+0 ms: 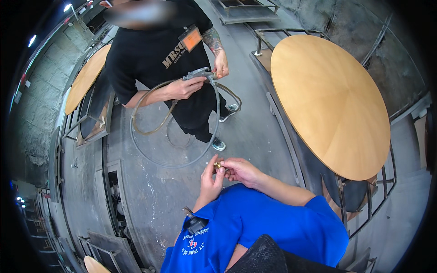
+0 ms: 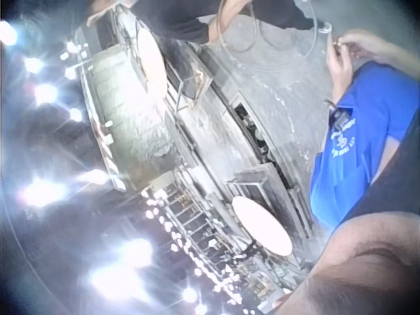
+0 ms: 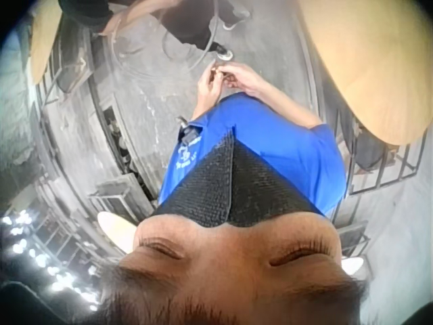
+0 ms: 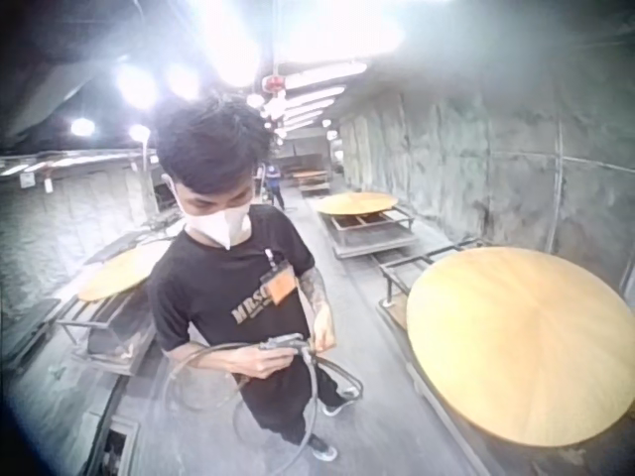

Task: The person receives a small brass nozzle from a coworker and attaches it to a spray gun. They then connect the spray gun to a hose and adjust the nozzle and gun components while standing in a workshop.

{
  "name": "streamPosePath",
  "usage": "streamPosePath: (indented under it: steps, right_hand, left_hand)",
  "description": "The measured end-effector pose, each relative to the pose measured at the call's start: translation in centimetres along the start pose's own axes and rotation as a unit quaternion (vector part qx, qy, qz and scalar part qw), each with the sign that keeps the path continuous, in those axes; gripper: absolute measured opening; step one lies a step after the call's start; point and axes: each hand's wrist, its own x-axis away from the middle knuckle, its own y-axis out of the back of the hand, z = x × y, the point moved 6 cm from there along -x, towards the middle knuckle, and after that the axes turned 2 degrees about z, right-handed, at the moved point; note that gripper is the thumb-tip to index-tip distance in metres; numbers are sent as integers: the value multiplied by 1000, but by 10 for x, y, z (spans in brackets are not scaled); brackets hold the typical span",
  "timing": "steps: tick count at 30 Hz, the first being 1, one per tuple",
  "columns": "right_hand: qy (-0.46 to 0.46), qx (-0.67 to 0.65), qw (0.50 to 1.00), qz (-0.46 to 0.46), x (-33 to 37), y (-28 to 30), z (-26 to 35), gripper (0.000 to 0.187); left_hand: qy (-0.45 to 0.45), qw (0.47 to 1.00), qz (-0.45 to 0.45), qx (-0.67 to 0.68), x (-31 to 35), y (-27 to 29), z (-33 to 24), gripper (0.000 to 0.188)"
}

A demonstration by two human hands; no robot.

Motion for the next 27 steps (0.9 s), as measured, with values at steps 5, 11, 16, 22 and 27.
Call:
streamPosePath:
  steps: [5, 11, 16, 22, 27]
  right_hand:
    - [10, -4, 1000, -5, 4, 1, 3, 24]
    - [15, -9, 1000, -18, 5, 5, 2, 23]
    - [15, -10, 1000, -13, 4, 9, 1, 22]
    - [23, -16, 999, -18, 4, 11, 4, 24]
    - [18, -8, 999, -27, 5, 12, 6, 22]
  left_hand:
    - [-11, 1000, 11, -24, -3, -2, -5, 48]
    - [-32, 999, 4, -28, -7, -6, -8, 48]
    - [-20, 999, 5, -30, -8, -7, -9, 48]
    - [-36, 999, 1, -35, -11, -7, -11, 48]
    - [-15, 999, 17, -37, -12, -8, -10, 46]
